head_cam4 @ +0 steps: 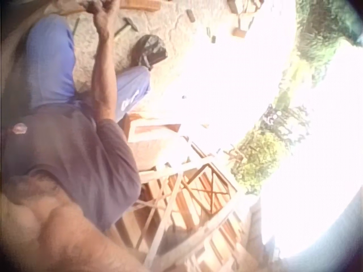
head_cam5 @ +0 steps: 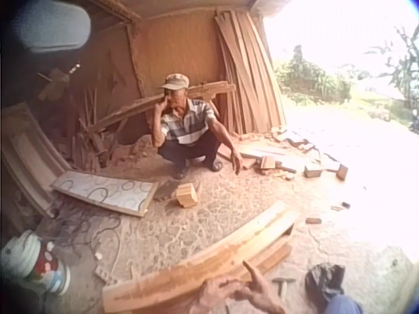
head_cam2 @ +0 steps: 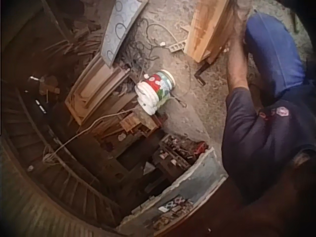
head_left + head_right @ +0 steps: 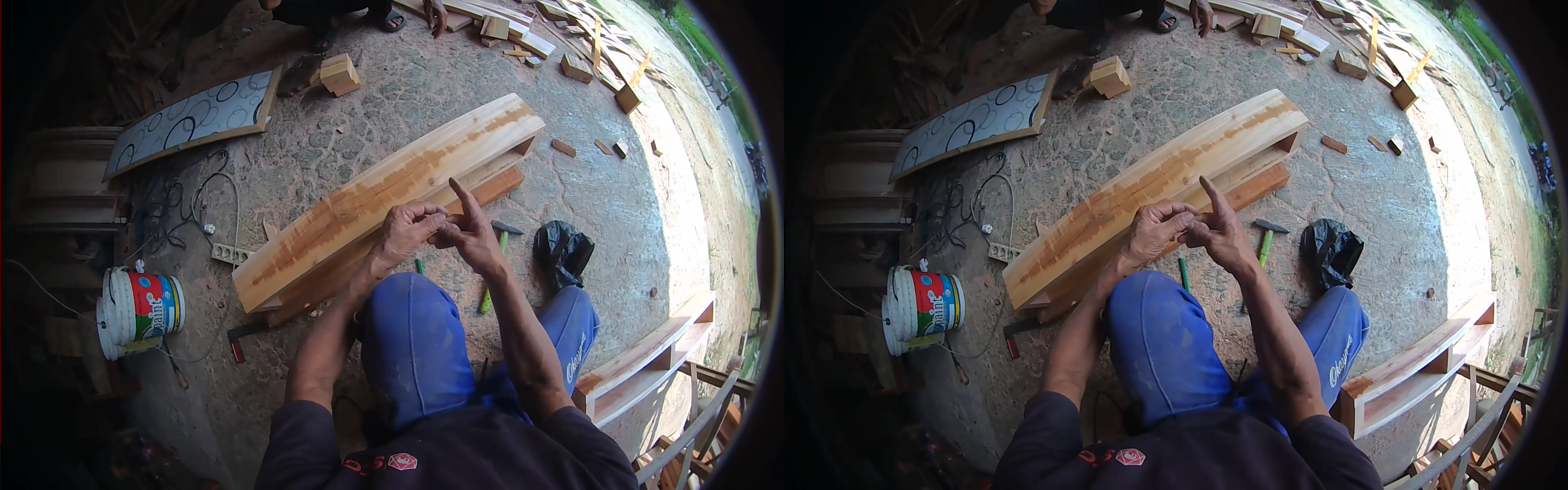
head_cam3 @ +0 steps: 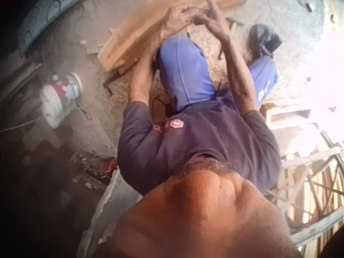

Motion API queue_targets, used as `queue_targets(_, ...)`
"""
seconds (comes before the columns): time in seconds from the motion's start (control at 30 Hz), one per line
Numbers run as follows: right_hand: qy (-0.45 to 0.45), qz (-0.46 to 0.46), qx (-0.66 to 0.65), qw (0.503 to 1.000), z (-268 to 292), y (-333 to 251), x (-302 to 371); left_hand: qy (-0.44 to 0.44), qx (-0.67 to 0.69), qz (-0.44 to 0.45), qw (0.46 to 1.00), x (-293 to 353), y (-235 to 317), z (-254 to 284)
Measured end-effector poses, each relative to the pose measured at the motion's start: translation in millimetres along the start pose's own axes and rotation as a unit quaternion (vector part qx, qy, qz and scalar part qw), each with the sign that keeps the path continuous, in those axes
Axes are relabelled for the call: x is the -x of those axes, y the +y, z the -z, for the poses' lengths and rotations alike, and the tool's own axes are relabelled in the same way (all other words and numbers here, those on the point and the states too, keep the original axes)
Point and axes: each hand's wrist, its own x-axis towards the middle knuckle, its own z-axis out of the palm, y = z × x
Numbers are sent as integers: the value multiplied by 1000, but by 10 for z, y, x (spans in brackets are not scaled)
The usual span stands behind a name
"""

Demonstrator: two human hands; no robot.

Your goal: The person aligns wooden boards on the ground and drives nails into the joints using a hammer to assemble a rectangular frame.

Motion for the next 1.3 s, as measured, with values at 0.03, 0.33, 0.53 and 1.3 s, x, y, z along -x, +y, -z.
queue_targets(0.03, 2, -11, 18, 1000, -14, -29, 1, 7, 12, -8, 1000, 21, -19, 27)
queue_targets(0.33, 154, -79, 472, 864, 864, 783, 358, 243, 50, -84, 965, 233, 379, 601)
queue_targets(0.53, 173, -155, 590, 773, 912, 1339, 957, 307, 37, -50, 950, 319, 483, 687)
queue_targets(1.3, 155, -27, 289, 944, -119, -64, 840, 261, -276, -186, 906, 160, -171, 724)
